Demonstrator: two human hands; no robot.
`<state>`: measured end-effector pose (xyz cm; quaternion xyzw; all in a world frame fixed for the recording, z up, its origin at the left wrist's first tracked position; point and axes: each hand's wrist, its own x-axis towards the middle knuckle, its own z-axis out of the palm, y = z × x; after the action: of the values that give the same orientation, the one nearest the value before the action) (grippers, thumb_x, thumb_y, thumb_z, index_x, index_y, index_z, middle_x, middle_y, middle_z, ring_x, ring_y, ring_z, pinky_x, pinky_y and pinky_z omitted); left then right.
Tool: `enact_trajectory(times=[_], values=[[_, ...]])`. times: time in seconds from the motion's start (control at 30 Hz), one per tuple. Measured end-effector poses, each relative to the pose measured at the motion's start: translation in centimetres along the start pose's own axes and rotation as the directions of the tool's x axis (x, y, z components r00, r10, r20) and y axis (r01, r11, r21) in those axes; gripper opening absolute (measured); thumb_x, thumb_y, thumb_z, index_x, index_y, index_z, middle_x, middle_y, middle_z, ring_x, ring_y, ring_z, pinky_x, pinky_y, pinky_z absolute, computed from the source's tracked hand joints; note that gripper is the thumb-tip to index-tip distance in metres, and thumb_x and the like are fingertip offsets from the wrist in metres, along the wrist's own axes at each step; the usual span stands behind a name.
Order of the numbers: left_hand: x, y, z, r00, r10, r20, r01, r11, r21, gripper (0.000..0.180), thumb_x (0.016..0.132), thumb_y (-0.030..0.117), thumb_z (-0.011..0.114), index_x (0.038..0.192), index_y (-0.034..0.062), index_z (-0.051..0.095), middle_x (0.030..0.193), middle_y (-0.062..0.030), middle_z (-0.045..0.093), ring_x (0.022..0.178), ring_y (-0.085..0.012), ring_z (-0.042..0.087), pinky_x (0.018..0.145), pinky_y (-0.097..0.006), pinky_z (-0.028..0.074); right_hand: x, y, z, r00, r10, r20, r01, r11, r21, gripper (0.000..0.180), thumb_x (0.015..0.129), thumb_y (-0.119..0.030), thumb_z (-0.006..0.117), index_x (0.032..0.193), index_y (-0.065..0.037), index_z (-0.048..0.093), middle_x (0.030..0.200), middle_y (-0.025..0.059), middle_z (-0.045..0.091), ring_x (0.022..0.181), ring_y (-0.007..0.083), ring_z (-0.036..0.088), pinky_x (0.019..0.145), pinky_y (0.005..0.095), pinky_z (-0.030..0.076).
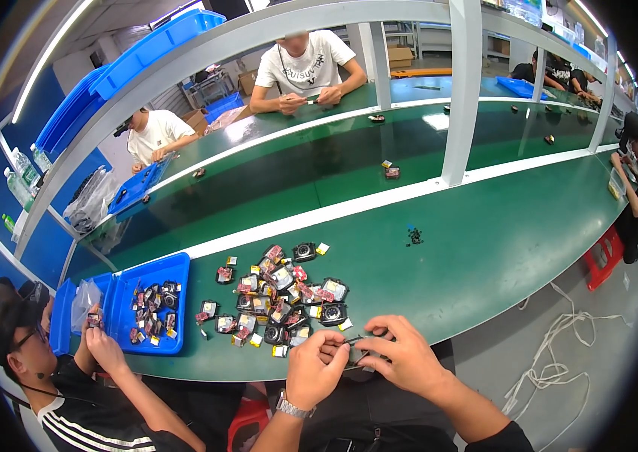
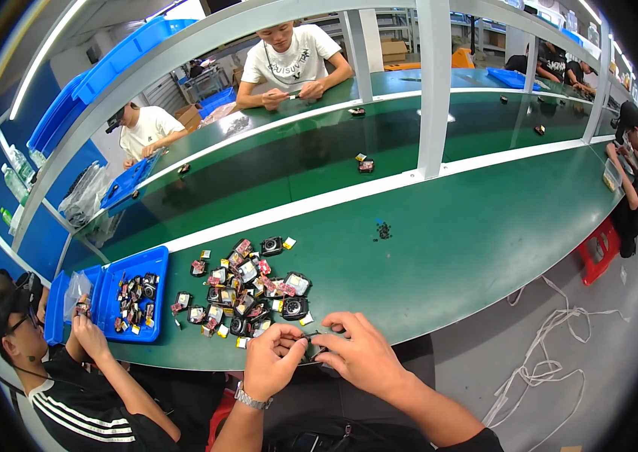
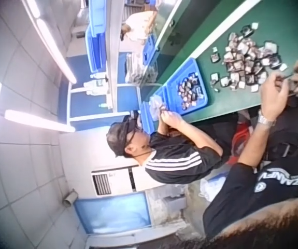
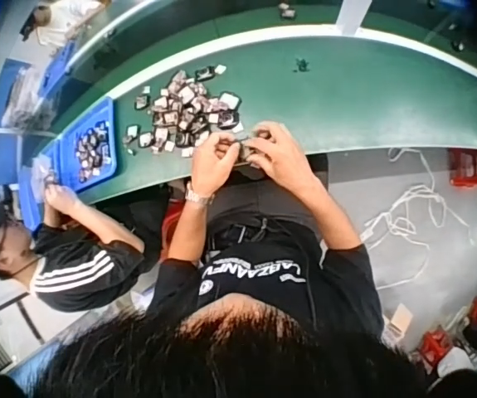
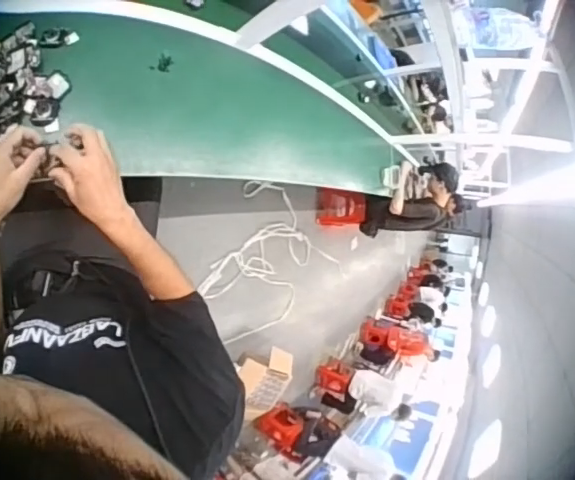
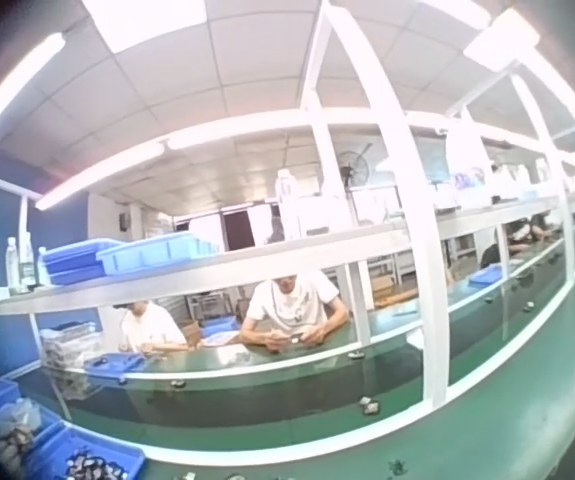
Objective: Assembling small electronic components on a factory production line.
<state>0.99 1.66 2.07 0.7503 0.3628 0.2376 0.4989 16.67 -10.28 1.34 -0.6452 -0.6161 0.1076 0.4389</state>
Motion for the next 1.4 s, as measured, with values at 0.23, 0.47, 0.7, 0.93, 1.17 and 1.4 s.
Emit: enact_trajectory(times=[0.23, 0.47, 0.7, 0.93, 1.17, 1.4], values=[[0.2, 0.4, 0.3, 0.998, 0.03, -0.055, -0.026, 0.997, 0.072, 0.014, 0.088, 0.004, 0.075, 0.097, -0.0049, 0.07, 0.081, -0.0068, 0.074, 0.068, -0.0059, 0.067, 0.06, -0.022, 0.054, -1.8, -1.2, -0.5, 0.989, 0.128, -0.073, -0.139, 0.972, -0.188, 0.04, 0.08, -0.022, 0.085, 0.114, -0.007, 0.07, 0.114, 0.0064, 0.062, 0.101, 0.0268, 0.058, 0.089, 0.0401, 0.049], [0.7, -1.9, 0.2, 0.999, 0.028, -0.043, -0.034, 0.992, -0.125, 0.012, 0.093, 0.002, 0.07, 0.104, -0.0037, 0.069, 0.091, -0.0074, 0.074, 0.077, -0.0065, 0.068, 0.059, -0.021, 0.054, -1.0, -0.7, -1.2, 0.988, 0.152, 0.001, -0.151, 0.984, -0.092, 0.031, 0.082, -0.018, 0.082, 0.111, -0.009, 0.073, 0.109, 0.0046, 0.062, 0.099, 0.0246, 0.058, 0.087, 0.0394, 0.048], [0.5, -1.3, -0.7, 0.999, 0.032, 0.03, -0.026, 0.983, -0.182, 0.018, 0.097, 0.0, 0.064, 0.114, -0.0037, 0.07, 0.097, -0.0082, 0.07, 0.082, -0.0114, 0.071, 0.062, -0.023, 0.058, 0.3, -0.3, -0.4, 0.992, 0.13, -0.003, -0.129, 0.983, -0.133, 0.022, 0.085, -0.013, 0.077, 0.105, -0.006, 0.072, 0.105, 0.0082, 0.064, 0.094, 0.03, 0.059, 0.086, 0.0408, 0.049], [0.2, -1.7, -1.4, 0.999, -0.024, 0.028, 0.034, 0.911, -0.412, 0.023, 0.101, -0.002, 0.058, 0.122, -0.0056, 0.067, 0.114, -0.0109, 0.063, 0.099, -0.0173, 0.069, 0.076, -0.03, 0.066, 1.0, -1.5, 2.2, 0.923, 0.372, -0.101, -0.328, 0.895, 0.301, 0.016, 0.09, -0.008, 0.069, 0.104, -0.001, 0.066, 0.092, 0.0144, 0.063, 0.077, 0.0309, 0.064, 0.069, 0.0402, 0.052], [-0.3, -1.7, -1.8, 0.999, 0.006, 0.054, 0.024, 0.84, -0.541, 0.034, 0.098, -0.002, 0.062, 0.132, -0.0038, 0.054, 0.12, -0.014, 0.063, 0.106, -0.0204, 0.067, 0.092, -0.036, 0.059, 1.3, -2.2, 4.6, 0.877, 0.479, 0.028, -0.355, 0.609, 0.71, 0.015, 0.095, -0.009, 0.066, 0.105, 0.002, 0.064, 0.085, 0.009, 0.066, 0.071, 0.0126, 0.064, 0.065, 0.0302, 0.051], [-0.7, -2.4, -1.9, 0.999, -0.013, 0.034, 0.031, 0.782, -0.623, 0.031, 0.096, -0.002, 0.065, 0.124, -0.001, 0.052, 0.129, -0.0194, 0.062, 0.109, -0.0227, 0.067, 0.094, -0.034, 0.055, 1.3, -0.8, 3.8, 0.907, 0.314, 0.281, -0.418, 0.579, 0.7, 0.016, 0.098, -0.007, 0.067, 0.111, 0.002, 0.063, 0.086, 0.0022, 0.066, 0.077, 0.0072, 0.064, 0.068, 0.0248, 0.053]])
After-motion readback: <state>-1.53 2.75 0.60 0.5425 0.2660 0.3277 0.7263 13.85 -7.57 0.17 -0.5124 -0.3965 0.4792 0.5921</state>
